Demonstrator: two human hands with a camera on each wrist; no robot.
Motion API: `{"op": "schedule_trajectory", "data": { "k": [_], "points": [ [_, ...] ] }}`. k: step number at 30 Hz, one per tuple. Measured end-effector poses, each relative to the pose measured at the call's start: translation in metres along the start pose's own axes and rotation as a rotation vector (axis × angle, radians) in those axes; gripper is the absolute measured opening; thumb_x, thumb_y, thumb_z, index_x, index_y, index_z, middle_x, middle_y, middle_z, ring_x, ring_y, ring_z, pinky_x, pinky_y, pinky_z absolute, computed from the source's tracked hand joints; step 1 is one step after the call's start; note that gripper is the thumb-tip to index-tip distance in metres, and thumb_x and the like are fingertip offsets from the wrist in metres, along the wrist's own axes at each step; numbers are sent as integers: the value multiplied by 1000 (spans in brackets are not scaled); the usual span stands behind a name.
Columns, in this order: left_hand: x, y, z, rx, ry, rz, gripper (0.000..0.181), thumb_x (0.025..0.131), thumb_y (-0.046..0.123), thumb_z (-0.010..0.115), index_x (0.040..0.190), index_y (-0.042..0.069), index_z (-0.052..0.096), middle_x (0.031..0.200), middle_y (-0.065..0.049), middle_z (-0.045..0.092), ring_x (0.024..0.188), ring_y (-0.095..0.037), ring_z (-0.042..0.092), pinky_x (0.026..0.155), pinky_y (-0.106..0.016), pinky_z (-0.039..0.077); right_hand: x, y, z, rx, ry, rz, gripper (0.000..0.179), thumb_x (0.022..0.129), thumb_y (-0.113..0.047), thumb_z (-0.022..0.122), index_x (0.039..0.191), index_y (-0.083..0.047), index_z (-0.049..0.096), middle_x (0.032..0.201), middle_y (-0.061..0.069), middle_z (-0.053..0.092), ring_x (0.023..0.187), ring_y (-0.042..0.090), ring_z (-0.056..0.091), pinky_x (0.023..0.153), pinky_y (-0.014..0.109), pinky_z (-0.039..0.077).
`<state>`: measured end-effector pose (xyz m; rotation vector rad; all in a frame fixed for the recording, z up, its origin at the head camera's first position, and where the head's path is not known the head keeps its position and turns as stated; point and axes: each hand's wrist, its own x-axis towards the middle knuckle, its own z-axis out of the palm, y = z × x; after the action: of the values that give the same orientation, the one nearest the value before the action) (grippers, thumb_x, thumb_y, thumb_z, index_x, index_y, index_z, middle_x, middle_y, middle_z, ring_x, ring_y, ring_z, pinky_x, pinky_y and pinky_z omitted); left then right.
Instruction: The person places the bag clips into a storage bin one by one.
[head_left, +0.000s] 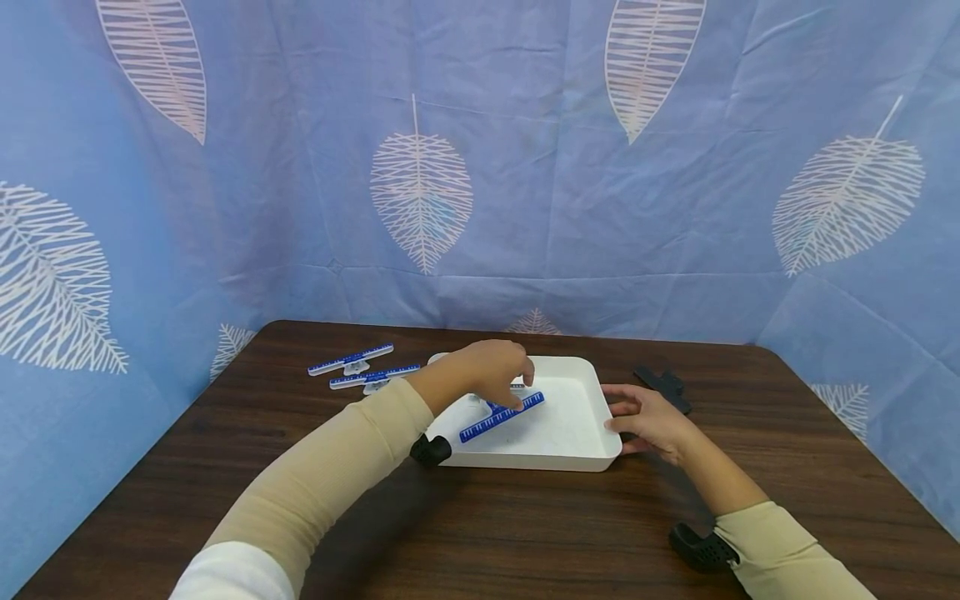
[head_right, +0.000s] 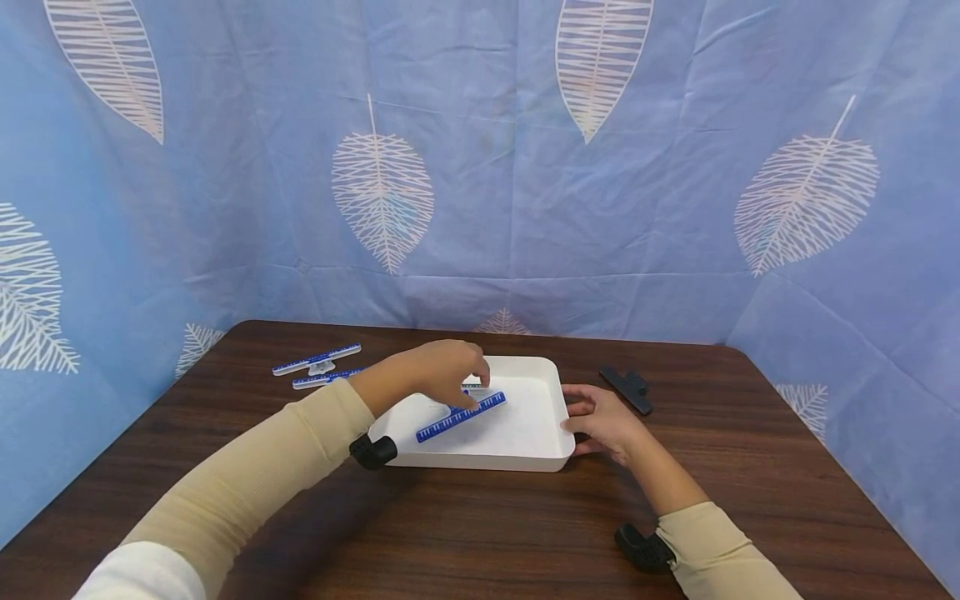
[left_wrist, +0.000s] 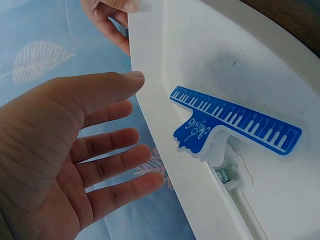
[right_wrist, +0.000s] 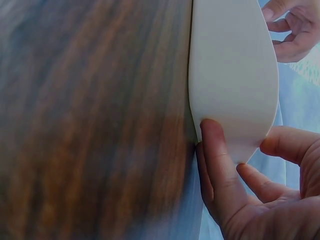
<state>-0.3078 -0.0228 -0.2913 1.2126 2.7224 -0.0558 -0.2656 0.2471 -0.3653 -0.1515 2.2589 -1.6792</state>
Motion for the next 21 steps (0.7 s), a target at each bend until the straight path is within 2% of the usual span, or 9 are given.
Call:
{"op": "schedule_trajectory", "data": {
  "k": [5,13,21],
  "points": [
    [-7,-1,0,-10,28,30,38,88,31,72,121,12,69,113,-1,65,103,-14,58,92,-30,47,0,0,0,1,1,-1,71,89,2,64,149,5,26,131,33,50,94,28,67,70,44,58],
    [-17,-8,5,-17,77,44,36,88,31,71,120,12,69,111,0,64,103,-13,58,91,-29,48,0,1,0,-9,2,-2,72,89,1,65,149,4,27,129,30,53,92,28,67,68,43,58],
    [-28,-12,4,-18,114,-7,38,87,32,72,120,14,69,117,-3,63,103,-15,59,92,-33,48,0,1,0,-3,4,-1,72,89,2,64,150,4,26,131,32,51,92,28,67,68,43,58]
  ]
}}
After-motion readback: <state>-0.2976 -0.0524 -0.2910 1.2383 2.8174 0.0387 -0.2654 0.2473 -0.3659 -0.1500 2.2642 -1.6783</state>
